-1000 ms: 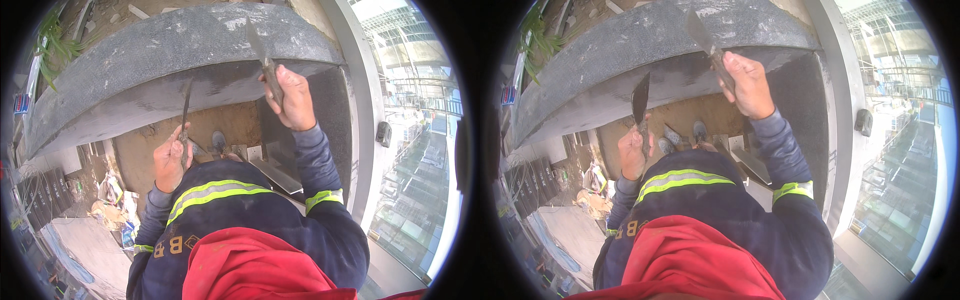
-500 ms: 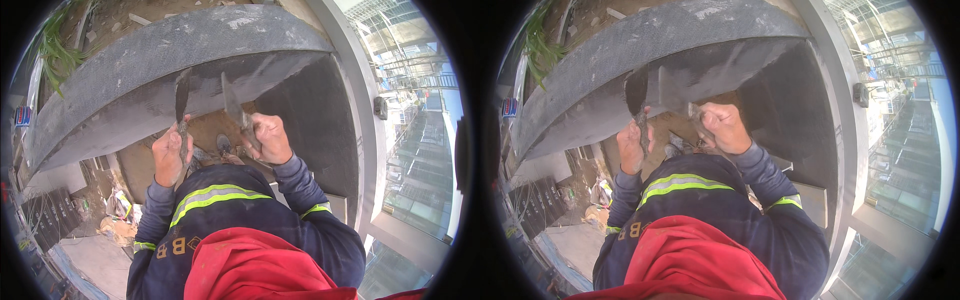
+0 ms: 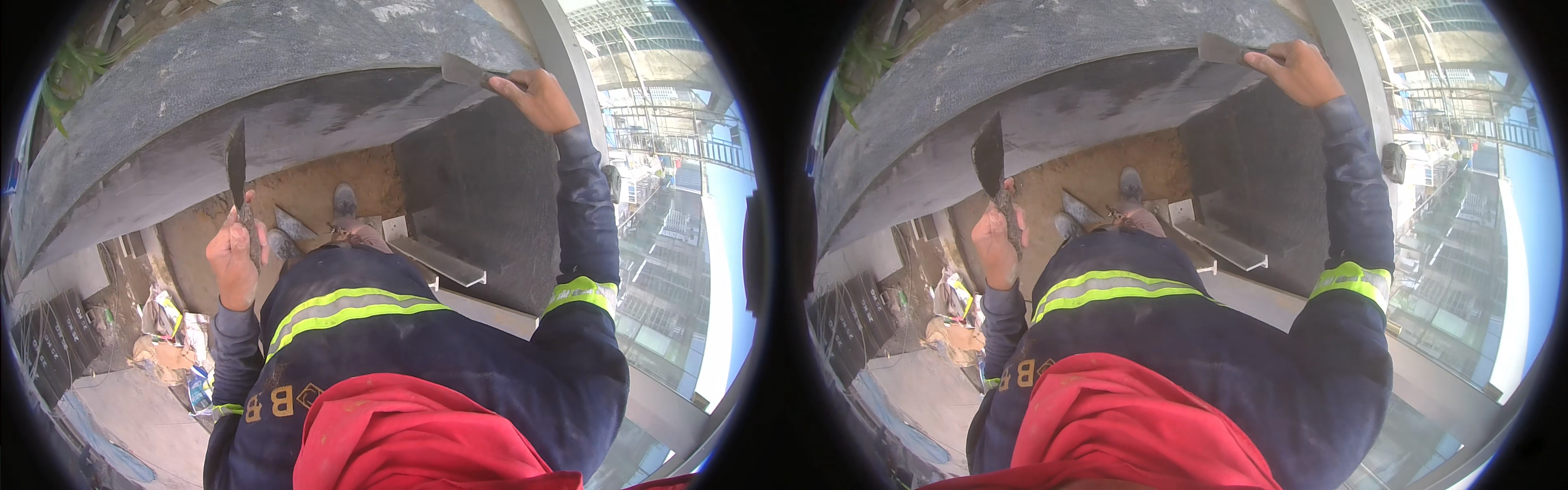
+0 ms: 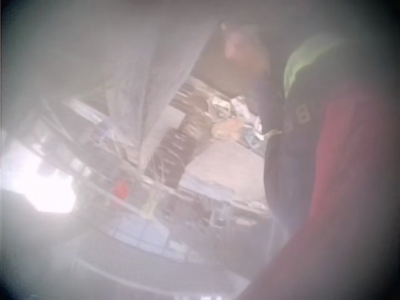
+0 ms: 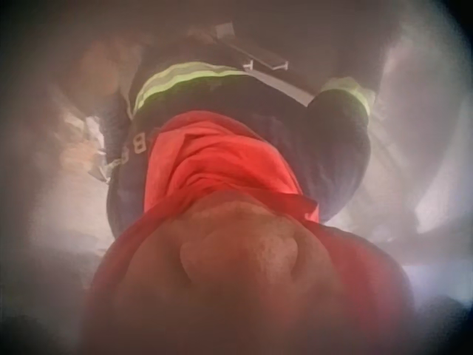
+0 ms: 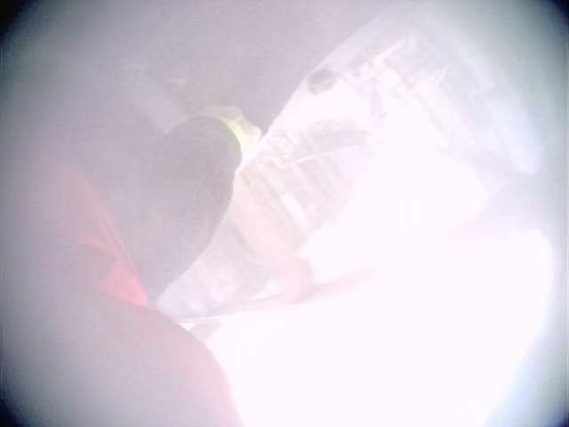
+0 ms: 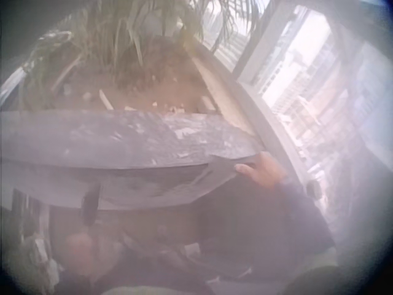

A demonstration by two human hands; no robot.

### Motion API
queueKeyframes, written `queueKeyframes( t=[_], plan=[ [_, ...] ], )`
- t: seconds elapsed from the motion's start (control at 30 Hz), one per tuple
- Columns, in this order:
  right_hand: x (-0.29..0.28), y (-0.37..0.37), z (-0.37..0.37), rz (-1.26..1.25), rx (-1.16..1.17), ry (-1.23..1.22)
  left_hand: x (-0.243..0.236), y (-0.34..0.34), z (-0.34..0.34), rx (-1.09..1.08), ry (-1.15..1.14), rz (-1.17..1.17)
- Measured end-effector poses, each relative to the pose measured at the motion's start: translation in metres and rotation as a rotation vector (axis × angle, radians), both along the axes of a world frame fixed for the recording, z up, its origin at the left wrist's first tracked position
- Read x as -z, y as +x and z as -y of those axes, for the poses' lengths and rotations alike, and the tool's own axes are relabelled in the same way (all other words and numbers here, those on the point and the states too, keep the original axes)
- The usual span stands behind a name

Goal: The person applies mortar to the edge of a curved stone structure using a trowel and a smaller pointing tool. They repeatedly scoop mortar from the trowel and smooth it along the joint, working along the curve.

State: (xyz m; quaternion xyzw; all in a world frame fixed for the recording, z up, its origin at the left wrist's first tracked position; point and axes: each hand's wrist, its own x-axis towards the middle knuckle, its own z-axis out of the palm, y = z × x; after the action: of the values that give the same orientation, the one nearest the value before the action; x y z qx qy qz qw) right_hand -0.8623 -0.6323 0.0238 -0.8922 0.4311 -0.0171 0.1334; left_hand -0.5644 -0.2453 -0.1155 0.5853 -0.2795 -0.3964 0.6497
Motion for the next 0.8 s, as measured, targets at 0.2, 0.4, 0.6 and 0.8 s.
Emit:
queueKeyframes(
  t=[0.2,0.4,0.6,0.8],
  plan=[
    [0.012,0.01,0.032,-0.08,-0.1,0.103,0.003,-0.032,0.026,-0.09,0.041,-0.028],
    [0.018,-0.011,0.069,-0.059,-0.09,0.106,0.001,-0.055,0.059,-0.054,0.073,-0.029],
    [0.019,-0.024,0.096,-0.09,-0.113,0.001,-0.005,-0.066,0.074,-0.042,0.128,-0.014],
    [-0.003,-0.028,0.105,-0.054,-0.048,-0.241,-0.01,-0.07,0.07,-0.013,0.13,0.019]
  ],
)
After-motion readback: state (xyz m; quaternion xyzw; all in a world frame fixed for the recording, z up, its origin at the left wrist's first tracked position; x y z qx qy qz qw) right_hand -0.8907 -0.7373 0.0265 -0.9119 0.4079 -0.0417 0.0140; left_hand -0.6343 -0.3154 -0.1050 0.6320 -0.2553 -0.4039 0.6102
